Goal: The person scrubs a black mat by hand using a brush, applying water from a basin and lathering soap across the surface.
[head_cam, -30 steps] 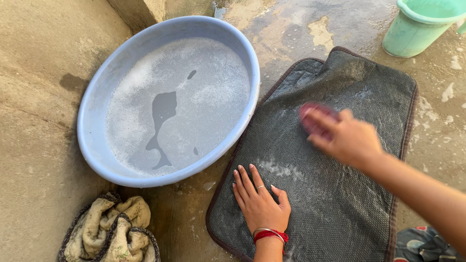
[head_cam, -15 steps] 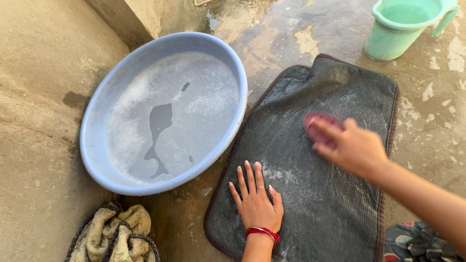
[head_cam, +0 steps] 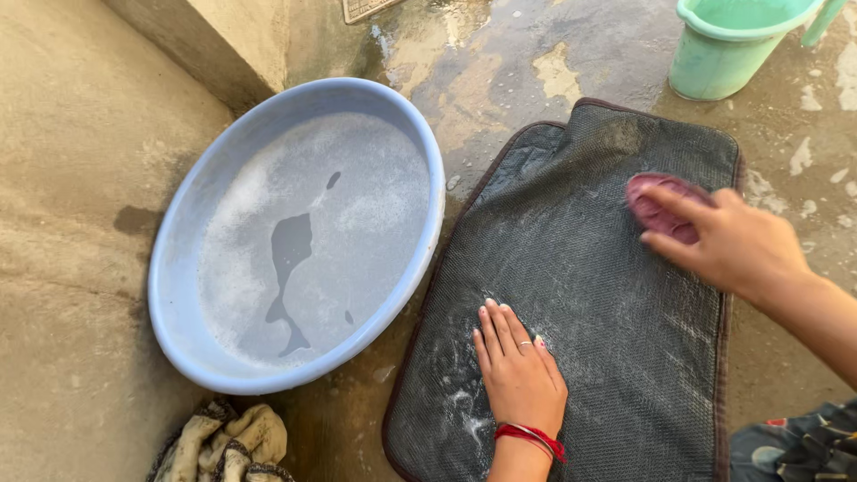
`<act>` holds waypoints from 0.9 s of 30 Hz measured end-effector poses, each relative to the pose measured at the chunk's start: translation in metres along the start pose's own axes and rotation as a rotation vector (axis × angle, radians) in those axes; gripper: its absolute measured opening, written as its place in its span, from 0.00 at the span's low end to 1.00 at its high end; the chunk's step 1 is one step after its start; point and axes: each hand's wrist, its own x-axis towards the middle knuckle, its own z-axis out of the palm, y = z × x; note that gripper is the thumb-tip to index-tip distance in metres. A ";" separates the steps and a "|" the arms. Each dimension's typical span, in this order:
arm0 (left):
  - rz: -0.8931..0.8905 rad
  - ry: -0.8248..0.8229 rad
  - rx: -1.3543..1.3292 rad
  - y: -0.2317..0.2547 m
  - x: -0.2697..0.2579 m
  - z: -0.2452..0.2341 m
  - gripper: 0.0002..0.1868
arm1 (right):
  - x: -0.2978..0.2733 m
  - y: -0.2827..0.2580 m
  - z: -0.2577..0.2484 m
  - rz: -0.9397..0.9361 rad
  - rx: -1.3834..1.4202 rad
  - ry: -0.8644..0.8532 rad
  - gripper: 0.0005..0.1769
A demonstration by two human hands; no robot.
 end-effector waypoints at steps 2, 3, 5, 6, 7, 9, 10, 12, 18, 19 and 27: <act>-0.001 -0.012 -0.019 0.005 0.006 0.001 0.37 | -0.015 -0.020 0.006 -0.063 0.003 -0.183 0.43; 0.003 0.012 -0.059 0.005 0.009 0.000 0.38 | -0.029 -0.029 0.008 -0.132 0.110 -0.165 0.44; -0.014 0.059 -0.092 0.001 0.024 0.001 0.39 | -0.051 -0.045 0.011 -0.301 0.237 -0.132 0.45; -0.028 0.071 -0.096 -0.001 0.035 0.003 0.39 | -0.060 -0.048 0.013 -0.389 0.251 -0.127 0.46; -0.042 0.082 -0.100 -0.003 0.047 0.007 0.39 | -0.064 -0.047 0.015 -0.476 0.265 -0.121 0.46; -0.043 0.079 -0.075 -0.011 0.075 0.013 0.40 | -0.047 -0.033 0.016 -0.462 0.118 -0.144 0.46; -0.043 0.080 -0.058 -0.013 0.085 0.015 0.40 | -0.033 -0.026 0.016 -0.456 0.047 -0.151 0.45; -0.040 0.061 -0.040 -0.015 0.091 0.018 0.41 | -0.008 -0.004 0.013 -0.317 0.136 0.073 0.41; -0.053 0.038 -0.012 -0.013 0.093 0.012 0.42 | 0.011 -0.012 0.008 -0.028 0.022 -0.093 0.39; -0.059 0.031 -0.021 -0.013 0.093 0.012 0.42 | -0.003 -0.021 0.011 -0.145 0.083 -0.058 0.40; -0.063 0.029 0.013 -0.012 0.091 0.015 0.42 | 0.007 0.010 0.018 -0.256 -0.114 -0.099 0.40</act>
